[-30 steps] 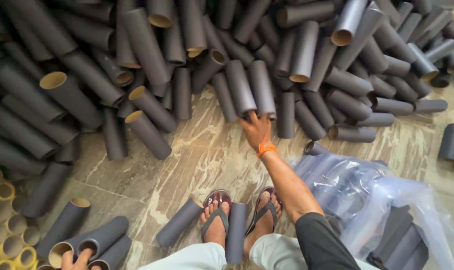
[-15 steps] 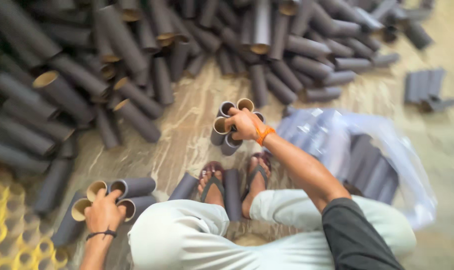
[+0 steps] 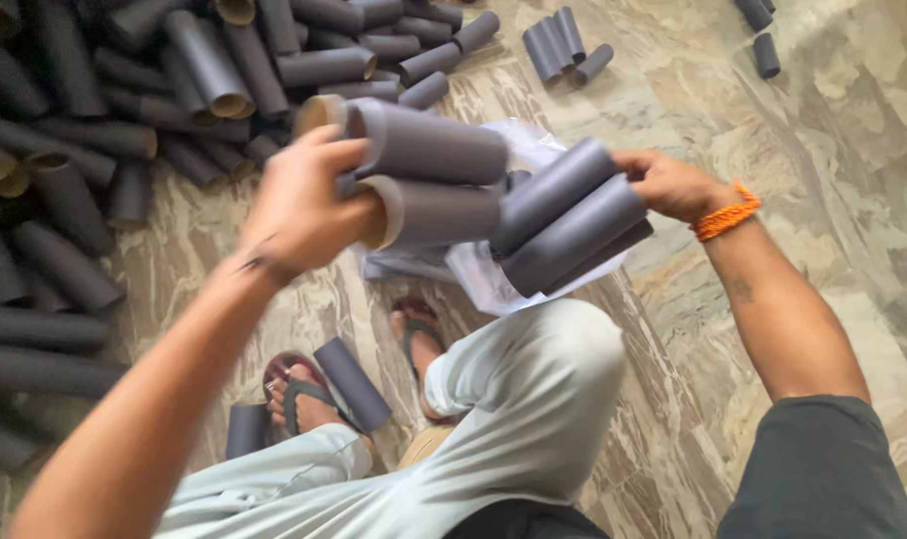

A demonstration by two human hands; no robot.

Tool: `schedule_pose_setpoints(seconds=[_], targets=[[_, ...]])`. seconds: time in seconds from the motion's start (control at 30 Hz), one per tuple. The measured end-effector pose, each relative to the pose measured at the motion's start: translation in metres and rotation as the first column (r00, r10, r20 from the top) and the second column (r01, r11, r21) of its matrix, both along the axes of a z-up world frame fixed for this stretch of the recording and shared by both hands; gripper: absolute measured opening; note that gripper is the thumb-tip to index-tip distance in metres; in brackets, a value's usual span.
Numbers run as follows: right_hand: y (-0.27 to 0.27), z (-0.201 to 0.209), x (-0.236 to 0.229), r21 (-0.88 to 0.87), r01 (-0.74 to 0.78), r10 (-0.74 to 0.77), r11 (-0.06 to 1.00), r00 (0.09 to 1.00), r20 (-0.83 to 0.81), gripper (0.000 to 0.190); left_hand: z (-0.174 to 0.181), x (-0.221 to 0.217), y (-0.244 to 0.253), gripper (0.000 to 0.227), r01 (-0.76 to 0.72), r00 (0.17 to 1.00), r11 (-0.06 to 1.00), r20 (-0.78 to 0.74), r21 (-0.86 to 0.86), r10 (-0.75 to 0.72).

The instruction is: The person sits on the floor and repeatedly picks up bundles of grey cardboard cylinders from a large pile. They place the cylinders into a clear plastic bag, arranging them in rows to fill the bag. The person continues this process, gathering more cylinders from the floor and adding them to the bag until it is full.

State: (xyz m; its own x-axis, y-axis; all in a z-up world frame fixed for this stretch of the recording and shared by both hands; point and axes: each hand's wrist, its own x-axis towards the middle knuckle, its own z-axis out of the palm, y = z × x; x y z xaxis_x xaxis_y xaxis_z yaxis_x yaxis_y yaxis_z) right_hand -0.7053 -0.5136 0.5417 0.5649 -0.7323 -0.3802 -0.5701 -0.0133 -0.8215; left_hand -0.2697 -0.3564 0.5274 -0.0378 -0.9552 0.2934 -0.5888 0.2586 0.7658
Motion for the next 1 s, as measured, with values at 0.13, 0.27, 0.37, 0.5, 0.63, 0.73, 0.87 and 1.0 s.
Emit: schedule_pose_setpoints(seconds=[0.13, 0.27, 0.37, 0.5, 0.63, 0.73, 0.87, 1.0], targets=[[-0.059, -0.078, -0.054, -0.372, 0.099, -0.218, 0.923, 0.932, -0.291, 0.044, -0.037, -0.101, -0.081, 0.036, -0.069, 0.992, 0.990, -0.114, -0.121, 0.055], [-0.048, -0.178, -0.059, -0.986, 0.031, -0.509, 0.166, 0.858, -0.059, 0.043, -0.130, -0.202, -0.107, 0.023, -0.322, 0.934, 0.836, -0.006, -0.444, 0.357], [0.023, -0.255, -0.013, -0.968, 0.251, -0.490, -0.005, 0.843, 0.221, 0.032, -0.202, -0.261, -0.102, 0.027, -0.359, 0.881, 0.878, 0.198, -0.315, 0.431], [0.052, -0.264, 0.011, -0.914, 0.282, -0.545, 0.290, 0.834, 0.084, 0.035, -0.229, -0.265, -0.090, 0.036, -0.208, 0.897, 0.973, 0.378, -0.102, 0.232], [0.072, -0.236, -0.015, -0.801, 0.190, -0.385, 0.568, 0.921, -0.055, 0.048, -0.174, -0.231, -0.060, 0.059, 0.087, 0.955, 0.996, 0.287, -0.034, -0.074], [0.080, -0.226, -0.098, -0.477, 0.472, -0.436, 0.742, 0.879, 0.192, 0.045, -0.147, -0.163, -0.053, 0.041, 0.109, 0.987, 0.994, 0.120, 0.014, -0.110], [-0.032, -0.279, -0.163, 0.054, 0.829, -0.767, 0.556, 0.487, 0.418, 0.056, -0.171, -0.104, -0.162, 0.049, -0.344, 0.939, 0.938, 0.015, 0.035, 0.343], [-0.097, -0.295, -0.156, 0.425, 0.655, -0.781, 0.625, 0.527, 0.336, 0.079, -0.196, -0.093, -0.226, 0.090, -0.256, 0.962, 0.764, 0.078, 0.592, 0.262]])
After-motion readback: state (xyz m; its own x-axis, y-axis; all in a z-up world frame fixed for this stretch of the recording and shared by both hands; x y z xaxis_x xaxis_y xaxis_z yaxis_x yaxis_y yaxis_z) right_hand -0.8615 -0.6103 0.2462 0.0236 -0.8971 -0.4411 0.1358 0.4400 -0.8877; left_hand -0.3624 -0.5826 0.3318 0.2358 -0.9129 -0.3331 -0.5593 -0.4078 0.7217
